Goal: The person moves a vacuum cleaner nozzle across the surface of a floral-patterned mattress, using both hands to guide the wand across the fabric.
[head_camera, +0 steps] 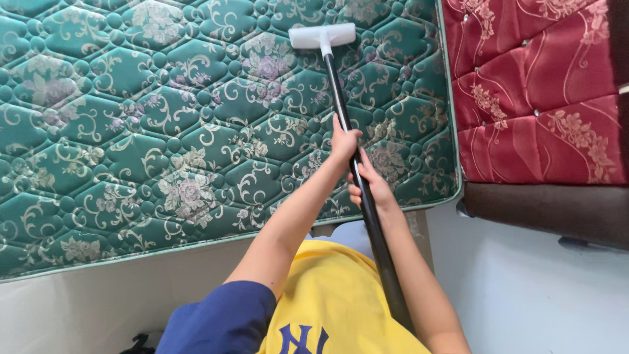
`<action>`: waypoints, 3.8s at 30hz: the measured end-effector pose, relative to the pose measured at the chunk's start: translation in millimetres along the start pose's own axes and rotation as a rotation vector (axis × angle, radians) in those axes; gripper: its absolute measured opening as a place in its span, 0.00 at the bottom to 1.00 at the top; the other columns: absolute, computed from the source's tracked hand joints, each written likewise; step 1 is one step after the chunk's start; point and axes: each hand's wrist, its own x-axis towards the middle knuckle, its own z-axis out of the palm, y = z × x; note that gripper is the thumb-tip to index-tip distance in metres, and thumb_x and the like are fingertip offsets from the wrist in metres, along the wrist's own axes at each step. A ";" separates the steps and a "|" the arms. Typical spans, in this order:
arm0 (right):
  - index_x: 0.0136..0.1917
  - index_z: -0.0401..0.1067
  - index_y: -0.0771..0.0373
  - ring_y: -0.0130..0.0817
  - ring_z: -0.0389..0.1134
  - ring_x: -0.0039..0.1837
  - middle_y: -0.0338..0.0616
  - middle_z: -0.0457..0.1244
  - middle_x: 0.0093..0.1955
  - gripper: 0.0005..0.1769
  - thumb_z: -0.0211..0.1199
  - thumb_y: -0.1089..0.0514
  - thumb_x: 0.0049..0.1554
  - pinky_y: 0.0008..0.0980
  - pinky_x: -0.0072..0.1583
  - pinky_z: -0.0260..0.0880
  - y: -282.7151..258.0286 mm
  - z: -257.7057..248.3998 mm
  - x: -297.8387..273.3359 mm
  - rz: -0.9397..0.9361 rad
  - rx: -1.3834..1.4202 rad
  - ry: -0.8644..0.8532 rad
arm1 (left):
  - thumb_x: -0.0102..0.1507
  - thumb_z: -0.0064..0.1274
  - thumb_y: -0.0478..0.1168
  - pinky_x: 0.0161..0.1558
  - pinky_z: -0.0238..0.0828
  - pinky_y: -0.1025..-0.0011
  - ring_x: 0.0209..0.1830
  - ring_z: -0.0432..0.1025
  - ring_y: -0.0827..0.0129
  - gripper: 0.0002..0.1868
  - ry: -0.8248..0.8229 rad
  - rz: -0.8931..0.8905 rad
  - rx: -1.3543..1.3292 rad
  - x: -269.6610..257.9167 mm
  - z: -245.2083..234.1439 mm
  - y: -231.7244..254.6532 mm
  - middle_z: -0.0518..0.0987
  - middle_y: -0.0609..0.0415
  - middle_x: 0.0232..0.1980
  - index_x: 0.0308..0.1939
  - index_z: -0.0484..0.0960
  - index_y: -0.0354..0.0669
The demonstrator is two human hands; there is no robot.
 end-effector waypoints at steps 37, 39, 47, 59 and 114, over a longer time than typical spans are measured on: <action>0.84 0.37 0.29 0.26 0.58 0.32 0.41 0.59 0.46 0.38 0.46 0.50 0.67 0.26 0.30 0.60 13.7 -17.8 -104.1 0.113 -0.089 0.054 | 0.55 0.57 0.36 0.49 0.72 0.63 0.46 0.74 0.60 0.57 0.017 -0.053 -0.158 -113.0 12.7 -44.6 0.77 0.45 0.54 0.82 0.41 0.58; 0.85 0.37 0.30 0.27 0.57 0.32 0.42 0.59 0.46 0.38 0.47 0.50 0.68 0.26 0.30 0.60 16.3 -20.1 -114.6 0.117 -0.088 0.051 | 0.55 0.57 0.36 0.49 0.72 0.64 0.47 0.74 0.61 0.57 0.014 -0.083 -0.154 -118.9 13.4 -43.9 0.77 0.46 0.55 0.82 0.41 0.59; 0.84 0.35 0.29 0.28 0.58 0.32 0.42 0.59 0.45 0.39 0.48 0.51 0.67 0.27 0.30 0.61 15.8 -13.2 -44.7 0.090 -0.104 -0.013 | 0.55 0.59 0.34 0.53 0.71 0.64 0.52 0.72 0.61 0.58 -0.010 0.062 -0.224 -45.5 -5.6 -46.4 0.73 0.46 0.62 0.82 0.41 0.55; 0.85 0.37 0.28 0.27 0.58 0.32 0.41 0.60 0.45 0.38 0.48 0.50 0.67 0.26 0.30 0.61 73.4 45.2 -54.4 0.088 -0.026 0.056 | 0.54 0.57 0.35 0.48 0.73 0.61 0.45 0.74 0.58 0.57 -0.015 0.016 -0.089 -60.4 -76.5 -50.9 0.77 0.42 0.54 0.83 0.41 0.56; 0.84 0.39 0.29 0.28 0.57 0.31 0.42 0.60 0.46 0.38 0.47 0.50 0.66 0.26 0.30 0.61 142.3 145.0 -54.8 0.069 -0.018 0.192 | 0.56 0.55 0.40 0.48 0.75 0.61 0.45 0.79 0.55 0.56 -0.099 -0.099 0.037 -104.3 -185.6 -26.0 0.81 0.40 0.51 0.82 0.37 0.63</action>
